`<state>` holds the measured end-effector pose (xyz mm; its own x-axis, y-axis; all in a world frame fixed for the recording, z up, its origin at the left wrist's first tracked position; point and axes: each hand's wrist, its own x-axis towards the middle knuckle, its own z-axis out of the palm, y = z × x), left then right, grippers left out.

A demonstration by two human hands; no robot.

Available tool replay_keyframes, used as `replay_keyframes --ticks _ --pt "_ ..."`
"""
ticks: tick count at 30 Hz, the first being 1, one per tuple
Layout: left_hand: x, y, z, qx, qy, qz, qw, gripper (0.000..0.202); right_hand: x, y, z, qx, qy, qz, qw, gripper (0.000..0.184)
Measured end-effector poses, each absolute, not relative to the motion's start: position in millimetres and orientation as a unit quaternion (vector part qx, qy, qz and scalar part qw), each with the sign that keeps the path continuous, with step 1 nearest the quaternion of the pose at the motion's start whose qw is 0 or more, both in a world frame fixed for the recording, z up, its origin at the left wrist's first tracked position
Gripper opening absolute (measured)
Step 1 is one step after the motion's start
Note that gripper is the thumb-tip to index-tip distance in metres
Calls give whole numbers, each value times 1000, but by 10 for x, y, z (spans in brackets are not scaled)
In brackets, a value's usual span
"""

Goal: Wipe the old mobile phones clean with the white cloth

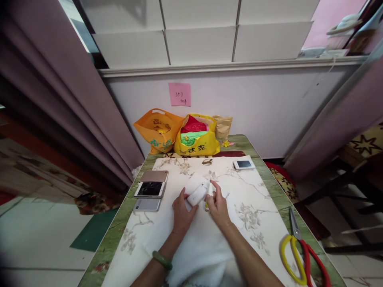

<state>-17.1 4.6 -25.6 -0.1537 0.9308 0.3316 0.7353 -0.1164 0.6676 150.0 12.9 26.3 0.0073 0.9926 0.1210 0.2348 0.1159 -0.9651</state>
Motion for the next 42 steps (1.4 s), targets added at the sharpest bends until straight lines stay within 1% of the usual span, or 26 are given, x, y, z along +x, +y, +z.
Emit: replay_keyframes --ticks 3,5,7,10,12,17,21,23,28,33,39,42 --pt "-173 46 -264 641 651 389 120 78 1497 85 188 -569 -668 257 405 54" --pt "-171 48 -270 647 649 385 113 76 1495 86 149 -584 -689 212 374 54" --pt "-166 46 -273 655 646 378 102 73 1498 98 127 -591 -696 195 359 55" --pt "-150 31 -270 670 635 376 78 69 1507 117 117 -594 -706 184 340 58" --pt "-132 13 -257 677 624 384 70 71 1511 125 108 -596 -710 175 332 58" --pt "-86 -26 -185 673 605 406 126 83 1501 136 55 -604 -695 178 348 52" --pt "-76 -27 -143 670 591 420 157 84 1483 130 44 -598 -685 202 365 47" --pt "-80 -24 -139 670 589 422 159 84 1475 130 48 -596 -679 205 376 47" --pt "-88 -26 -138 665 593 424 161 85 1475 167 19 -614 -651 198 399 55" --pt "-85 -24 -126 663 595 427 153 84 1463 153 -35 -612 -656 207 389 47" --pt "-86 -21 -124 667 592 426 153 83 1435 122 -65 -601 -678 191 378 54" --pt "-86 -26 -117 667 594 421 159 84 1444 134 -84 -606 -671 196 378 49"
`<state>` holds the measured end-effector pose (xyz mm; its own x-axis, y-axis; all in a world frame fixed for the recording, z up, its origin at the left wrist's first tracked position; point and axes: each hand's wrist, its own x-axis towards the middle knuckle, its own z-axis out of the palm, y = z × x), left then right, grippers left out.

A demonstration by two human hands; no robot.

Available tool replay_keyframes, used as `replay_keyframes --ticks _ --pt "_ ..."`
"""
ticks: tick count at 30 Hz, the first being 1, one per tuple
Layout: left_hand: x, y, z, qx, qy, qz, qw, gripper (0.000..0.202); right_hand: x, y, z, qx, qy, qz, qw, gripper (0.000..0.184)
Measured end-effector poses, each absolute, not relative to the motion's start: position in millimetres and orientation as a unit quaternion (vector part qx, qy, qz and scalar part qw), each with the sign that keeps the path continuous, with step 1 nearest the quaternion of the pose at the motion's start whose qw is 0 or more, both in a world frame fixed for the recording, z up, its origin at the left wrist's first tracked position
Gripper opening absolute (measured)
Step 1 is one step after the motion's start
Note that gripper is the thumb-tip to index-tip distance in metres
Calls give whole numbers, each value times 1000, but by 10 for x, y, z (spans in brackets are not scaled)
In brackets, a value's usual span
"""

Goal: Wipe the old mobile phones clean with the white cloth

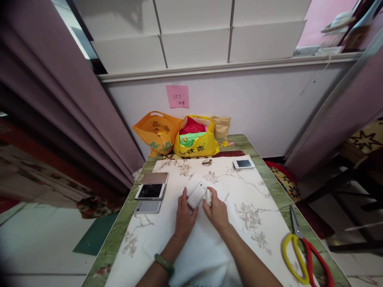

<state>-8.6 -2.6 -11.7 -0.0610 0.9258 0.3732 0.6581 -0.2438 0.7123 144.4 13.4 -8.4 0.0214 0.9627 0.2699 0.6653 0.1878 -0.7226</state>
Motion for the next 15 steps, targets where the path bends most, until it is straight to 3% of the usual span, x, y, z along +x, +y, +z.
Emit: replay_keyframes --ticks 7,15 --pt "-73 -20 -98 663 599 420 158 83 1445 114 -76 -600 -678 183 384 57" --pt "-67 -20 -86 663 604 416 151 81 1465 96 -92 -604 -674 185 383 46"
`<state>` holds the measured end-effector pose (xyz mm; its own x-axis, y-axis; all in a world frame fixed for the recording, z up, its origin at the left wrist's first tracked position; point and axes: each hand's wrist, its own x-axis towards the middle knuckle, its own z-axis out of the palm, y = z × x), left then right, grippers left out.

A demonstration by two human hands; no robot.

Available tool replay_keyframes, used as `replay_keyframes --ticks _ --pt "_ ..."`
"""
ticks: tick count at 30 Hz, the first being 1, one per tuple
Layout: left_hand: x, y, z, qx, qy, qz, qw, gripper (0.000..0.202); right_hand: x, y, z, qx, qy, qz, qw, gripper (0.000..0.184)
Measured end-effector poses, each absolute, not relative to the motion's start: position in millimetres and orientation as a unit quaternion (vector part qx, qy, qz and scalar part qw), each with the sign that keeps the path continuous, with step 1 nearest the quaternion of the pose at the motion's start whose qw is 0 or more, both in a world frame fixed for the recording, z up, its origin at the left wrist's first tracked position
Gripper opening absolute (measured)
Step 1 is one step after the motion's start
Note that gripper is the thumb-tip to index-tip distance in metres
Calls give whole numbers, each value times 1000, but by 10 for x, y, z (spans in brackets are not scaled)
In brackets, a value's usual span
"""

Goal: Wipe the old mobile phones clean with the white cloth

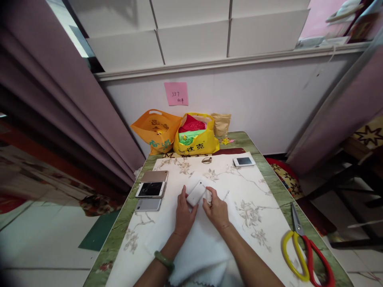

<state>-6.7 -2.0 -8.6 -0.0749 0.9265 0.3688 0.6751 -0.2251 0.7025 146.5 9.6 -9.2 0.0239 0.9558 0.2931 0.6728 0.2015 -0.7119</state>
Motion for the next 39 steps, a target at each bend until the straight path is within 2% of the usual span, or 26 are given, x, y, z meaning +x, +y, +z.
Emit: replay_keyframes --ticks 5,10,18,22,26,29,34,39 --pt "-65 -15 -94 664 604 419 138 81 1460 94 -99 -580 -707 169 369 52" --pt "-71 -12 -100 662 601 421 152 83 1478 84 -115 -548 -736 164 361 45" --pt "-68 -22 -113 649 613 417 172 84 1470 24 -95 -454 -812 161 331 44" --pt "-66 -27 -105 649 614 415 172 85 1474 14 -96 -488 -786 152 349 44" --pt "-67 -22 -109 653 608 421 163 84 1484 44 -90 -593 -704 139 366 50" --pt "-67 -21 -112 657 607 420 157 85 1495 72 -86 -639 -652 152 378 47" --pt "-61 -25 -105 658 608 416 154 87 1500 89 -84 -639 -642 149 396 52" --pt "-64 -23 -105 659 602 424 153 86 1492 82 -93 -628 -664 150 377 45"
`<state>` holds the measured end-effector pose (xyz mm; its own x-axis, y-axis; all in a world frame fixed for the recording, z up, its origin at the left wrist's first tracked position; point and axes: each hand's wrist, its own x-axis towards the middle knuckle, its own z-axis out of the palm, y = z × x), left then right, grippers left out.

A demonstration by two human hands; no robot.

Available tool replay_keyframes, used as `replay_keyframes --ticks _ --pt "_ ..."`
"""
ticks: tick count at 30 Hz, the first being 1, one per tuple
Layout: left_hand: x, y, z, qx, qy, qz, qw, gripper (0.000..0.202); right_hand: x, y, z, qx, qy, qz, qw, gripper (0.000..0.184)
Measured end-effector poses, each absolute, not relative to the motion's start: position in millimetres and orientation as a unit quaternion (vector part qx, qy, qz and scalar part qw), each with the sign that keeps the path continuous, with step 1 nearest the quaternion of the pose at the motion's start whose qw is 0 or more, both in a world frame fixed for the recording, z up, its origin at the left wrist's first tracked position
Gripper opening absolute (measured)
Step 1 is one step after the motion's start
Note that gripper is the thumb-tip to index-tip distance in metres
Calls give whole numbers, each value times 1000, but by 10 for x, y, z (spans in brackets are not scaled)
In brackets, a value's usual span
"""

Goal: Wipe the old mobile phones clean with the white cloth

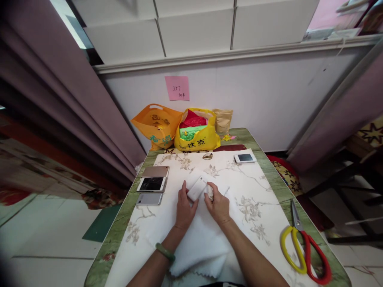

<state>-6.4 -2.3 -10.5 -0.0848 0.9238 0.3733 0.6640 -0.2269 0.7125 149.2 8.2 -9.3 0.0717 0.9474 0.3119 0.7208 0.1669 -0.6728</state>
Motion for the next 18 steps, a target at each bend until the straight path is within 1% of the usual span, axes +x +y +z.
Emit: replay_keyframes --ticks 5,7,10,14,18 --pt "-70 -17 -120 661 595 429 157 86 1489 92 -97 -638 -653 146 382 50" --pt "-72 -16 -133 662 593 431 156 84 1490 98 -99 -642 -650 156 376 49" --pt "-73 -14 -155 660 594 435 150 78 1490 105 -94 -645 -652 171 361 46" --pt "-71 -12 -170 660 596 435 145 72 1488 118 -75 -649 -657 169 344 50" --pt "-67 -15 -160 648 604 441 145 64 1502 141 -81 -657 -649 180 339 47"
